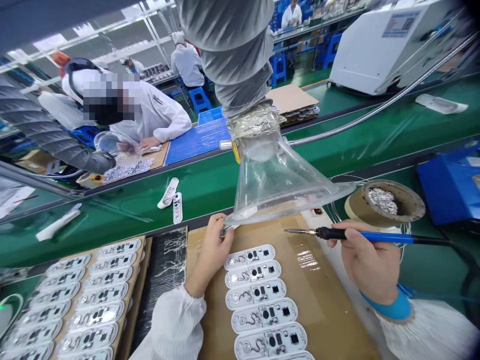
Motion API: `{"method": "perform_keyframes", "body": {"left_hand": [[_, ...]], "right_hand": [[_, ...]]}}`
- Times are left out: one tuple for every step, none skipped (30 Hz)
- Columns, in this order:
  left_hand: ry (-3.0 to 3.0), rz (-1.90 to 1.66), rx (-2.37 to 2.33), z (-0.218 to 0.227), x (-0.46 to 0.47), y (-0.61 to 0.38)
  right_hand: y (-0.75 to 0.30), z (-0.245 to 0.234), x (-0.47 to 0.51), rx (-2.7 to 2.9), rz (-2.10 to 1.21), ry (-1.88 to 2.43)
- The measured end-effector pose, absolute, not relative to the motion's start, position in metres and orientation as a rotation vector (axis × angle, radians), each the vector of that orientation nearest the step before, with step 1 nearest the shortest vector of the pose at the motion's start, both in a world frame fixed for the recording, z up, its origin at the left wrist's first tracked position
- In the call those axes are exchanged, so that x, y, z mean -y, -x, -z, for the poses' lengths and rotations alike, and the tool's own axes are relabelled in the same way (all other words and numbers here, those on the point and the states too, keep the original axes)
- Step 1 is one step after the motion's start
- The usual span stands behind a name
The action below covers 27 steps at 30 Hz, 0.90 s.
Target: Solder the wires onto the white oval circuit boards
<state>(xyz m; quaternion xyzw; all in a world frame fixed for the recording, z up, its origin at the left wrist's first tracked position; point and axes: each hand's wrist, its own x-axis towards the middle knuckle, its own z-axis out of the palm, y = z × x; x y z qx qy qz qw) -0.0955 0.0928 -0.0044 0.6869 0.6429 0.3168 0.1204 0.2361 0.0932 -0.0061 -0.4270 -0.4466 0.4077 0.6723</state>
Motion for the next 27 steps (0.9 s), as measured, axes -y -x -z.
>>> {"method": "perform_keyframes", "body": {"left_hand": [[-2.033, -0.904, -1.871, 0.0045, -0.0937, 0.0942], [-2.061, -0.884, -1.868, 0.0046, -0.0943, 0.0931], [-2.088, -0.865, -1.868, 0.0049, -0.0944, 0.0922], [-2.115, -0.844, -1.869, 0.005, -0.0941, 0.0916], [-2.142, -0.82, -1.871, 0.0051, -0.0935, 0.0911], [-2.169, -0.795, -1.874, 0.0051, -0.0927, 0.0908], [-2.195, -0.766, -1.875, 0.0051, -0.0916, 0.0906], [-2.221, -0.736, -1.875, 0.0051, -0.0906, 0.0906], [-2.247, -0.706, -1.872, 0.0051, -0.0896, 0.0905], [-2.272, -0.678, -1.868, 0.0053, -0.0888, 0.0904], [-2.296, -0.652, -1.864, 0.0055, -0.0883, 0.0903], [-2.317, -0.63, -1.861, 0.0058, -0.088, 0.0901], [-2.336, -0.609, -1.86, 0.0061, -0.0879, 0.0899], [-2.354, -0.593, -1.862, 0.0064, -0.0881, 0.0896], [-2.369, -0.578, -1.866, 0.0067, -0.0884, 0.0893], [-2.383, -0.566, -1.872, 0.0069, -0.0889, 0.089], [-2.396, -0.556, -1.878, 0.007, -0.0893, 0.0888], [-2.409, -0.548, -1.884, 0.0071, -0.0898, 0.0887], [-2.421, -0.54, -1.887, 0.007, -0.0902, 0.0887], [-2.433, -0.531, -1.886, 0.007, -0.0906, 0.0887], [-2.444, -0.523, -1.881, 0.007, -0.0909, 0.0889], [-2.455, -0.514, -1.873, 0.007, -0.091, 0.0891], [-2.463, -0.507, -1.862, 0.0072, -0.0911, 0.0894], [-2.47, -0.502, -1.85, 0.0073, -0.091, 0.0897], [-2.474, -0.498, -1.839, 0.0075, -0.0907, 0.0901], [-2.476, -0.496, -1.83, 0.0076, -0.0902, 0.0905], [-2.477, -0.495, -1.823, 0.0076, -0.0895, 0.0908]], "right_hand": [[-0.2359, 0.0056, -0.0933, 1.006, -0.917, 0.958], [-0.2358, 0.0054, -0.0933, 1.007, -0.913, 0.958], [-0.2358, 0.0056, -0.0932, 1.009, -0.906, 0.963], [-0.236, 0.0063, -0.093, 1.009, -0.899, 0.973], [-0.2362, 0.0072, -0.0927, 1.009, -0.897, 0.987], [-0.2365, 0.0084, -0.0924, 1.009, -0.899, 1.001], [-0.2368, 0.0095, -0.0922, 1.006, -0.902, 1.008], [-0.237, 0.0103, -0.0921, 1.007, -0.905, 1.005], [-0.2372, 0.0108, -0.0921, 1.01, -0.908, 0.992], [-0.2372, 0.0109, -0.0922, 1.013, -0.91, 0.974], [-0.237, 0.0106, -0.0924, 1.016, -0.912, 0.958], [-0.2368, 0.0099, -0.0927, 1.017, -0.916, 0.948], [-0.2365, 0.009, -0.093, 1.016, -0.919, 0.944], [-0.2362, 0.0081, -0.0933, 1.014, -0.924, 0.945], [-0.236, 0.0072, -0.0935, 1.009, -0.926, 0.945], [-0.2359, 0.0066, -0.0936, 1.008, -0.928, 0.944], [-0.2359, 0.0063, -0.0936, 1.009, -0.928, 0.941], [-0.236, 0.0062, -0.0935, 1.012, -0.927, 0.939], [-0.2362, 0.0063, -0.0933, 1.016, -0.926, 0.941], [-0.2364, 0.0064, -0.0932, 1.02, -0.924, 0.947], [-0.2366, 0.0067, -0.093, 1.023, -0.921, 0.953], [-0.2369, 0.0069, -0.0928, 1.024, -0.92, 0.956], [-0.2371, 0.0072, -0.0926, 1.025, -0.919, 0.96], [-0.2372, 0.0074, -0.0925, 1.026, -0.919, 0.963], [-0.2373, 0.0077, -0.0924, 1.029, -0.919, 0.962], [-0.2372, 0.008, -0.0924, 1.032, -0.918, 0.961], [-0.237, 0.0082, -0.0923, 1.034, -0.919, 0.962]]}}
